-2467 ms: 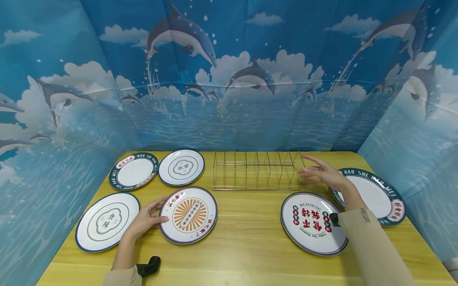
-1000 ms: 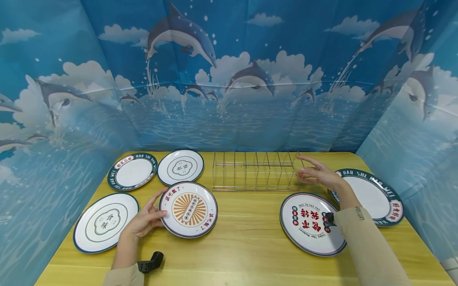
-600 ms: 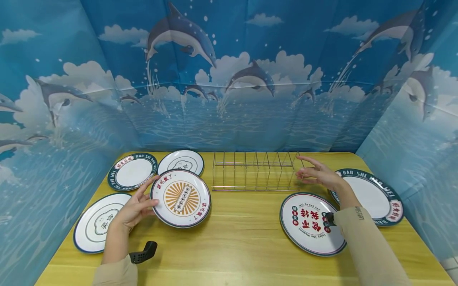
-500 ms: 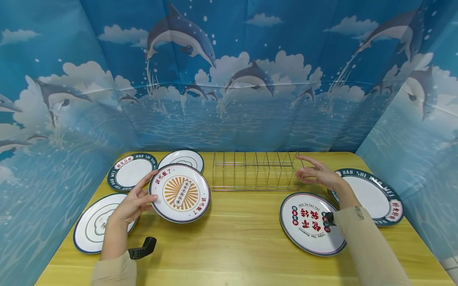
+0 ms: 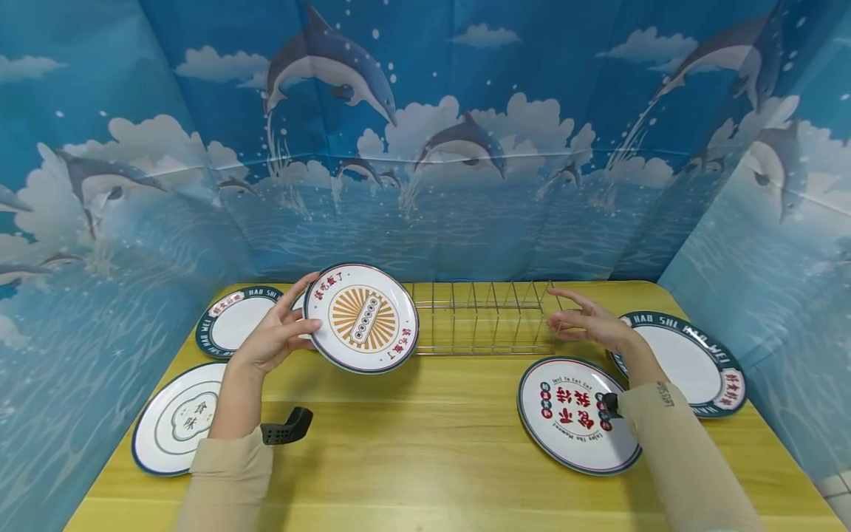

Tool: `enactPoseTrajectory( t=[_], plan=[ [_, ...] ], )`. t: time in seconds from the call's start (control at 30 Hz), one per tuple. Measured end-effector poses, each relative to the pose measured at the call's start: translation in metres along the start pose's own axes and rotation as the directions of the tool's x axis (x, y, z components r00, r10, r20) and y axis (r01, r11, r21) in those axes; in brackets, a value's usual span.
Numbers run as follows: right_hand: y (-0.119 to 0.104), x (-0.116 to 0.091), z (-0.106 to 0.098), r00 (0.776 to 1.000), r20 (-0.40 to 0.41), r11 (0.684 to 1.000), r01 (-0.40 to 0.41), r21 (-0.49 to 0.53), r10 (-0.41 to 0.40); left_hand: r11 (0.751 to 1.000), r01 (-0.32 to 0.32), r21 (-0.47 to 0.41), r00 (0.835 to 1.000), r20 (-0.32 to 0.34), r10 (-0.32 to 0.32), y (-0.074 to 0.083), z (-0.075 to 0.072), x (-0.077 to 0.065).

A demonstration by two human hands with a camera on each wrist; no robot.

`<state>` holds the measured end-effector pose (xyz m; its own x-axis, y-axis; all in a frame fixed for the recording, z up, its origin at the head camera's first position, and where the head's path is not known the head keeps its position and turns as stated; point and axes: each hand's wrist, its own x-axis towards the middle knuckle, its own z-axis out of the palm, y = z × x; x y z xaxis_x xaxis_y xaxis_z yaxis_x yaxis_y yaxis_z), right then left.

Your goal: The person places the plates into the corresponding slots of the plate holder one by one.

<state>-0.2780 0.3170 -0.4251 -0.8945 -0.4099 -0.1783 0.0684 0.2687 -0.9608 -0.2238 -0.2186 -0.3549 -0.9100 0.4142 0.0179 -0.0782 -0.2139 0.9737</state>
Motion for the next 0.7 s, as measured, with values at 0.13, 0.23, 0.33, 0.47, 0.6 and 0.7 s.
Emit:
enactPoseTrajectory(
  t=[0.13, 0.23, 0.33, 0.47, 0.6, 0.7],
  plan=[
    [-0.002, 0.000, 0.001, 1.000, -0.002, 1.000, -0.006, 0.010, 0.006, 1.000, 0.004, 0.002, 1.000, 0.009, -0.004, 0.001, 0.021, 0.023],
    [-0.002, 0.000, 0.002, 1.000, -0.003, 1.000, -0.011, 0.014, 0.011, 1.000, 0.018, 0.017, 1.000, 0.007, -0.018, 0.000, 0.039, 0.039],
    [-0.003, 0.000, 0.002, 1.000, -0.004, 1.000, -0.017, 0.018, 0.017, 0.999, 0.035, 0.015, 0.999, 0.004, -0.035, -0.002, 0.056, 0.055],
    [-0.003, 0.000, 0.001, 1.000, -0.002, 1.000, -0.018, 0.024, 0.018, 0.999, 0.038, 0.010, 0.999, 0.010, -0.038, -0.007, 0.077, 0.074],
    [-0.003, 0.000, 0.000, 1.000, 0.000, 1.000, -0.016, 0.026, 0.016, 0.999, 0.033, 0.011, 0.999, 0.010, -0.033, -0.011, 0.095, 0.088],
    [-0.003, 0.000, 0.000, 1.000, -0.002, 1.000, -0.018, 0.020, 0.018, 1.000, 0.027, 0.004, 0.999, 0.020, -0.027, -0.015, 0.109, 0.098]
  ],
)
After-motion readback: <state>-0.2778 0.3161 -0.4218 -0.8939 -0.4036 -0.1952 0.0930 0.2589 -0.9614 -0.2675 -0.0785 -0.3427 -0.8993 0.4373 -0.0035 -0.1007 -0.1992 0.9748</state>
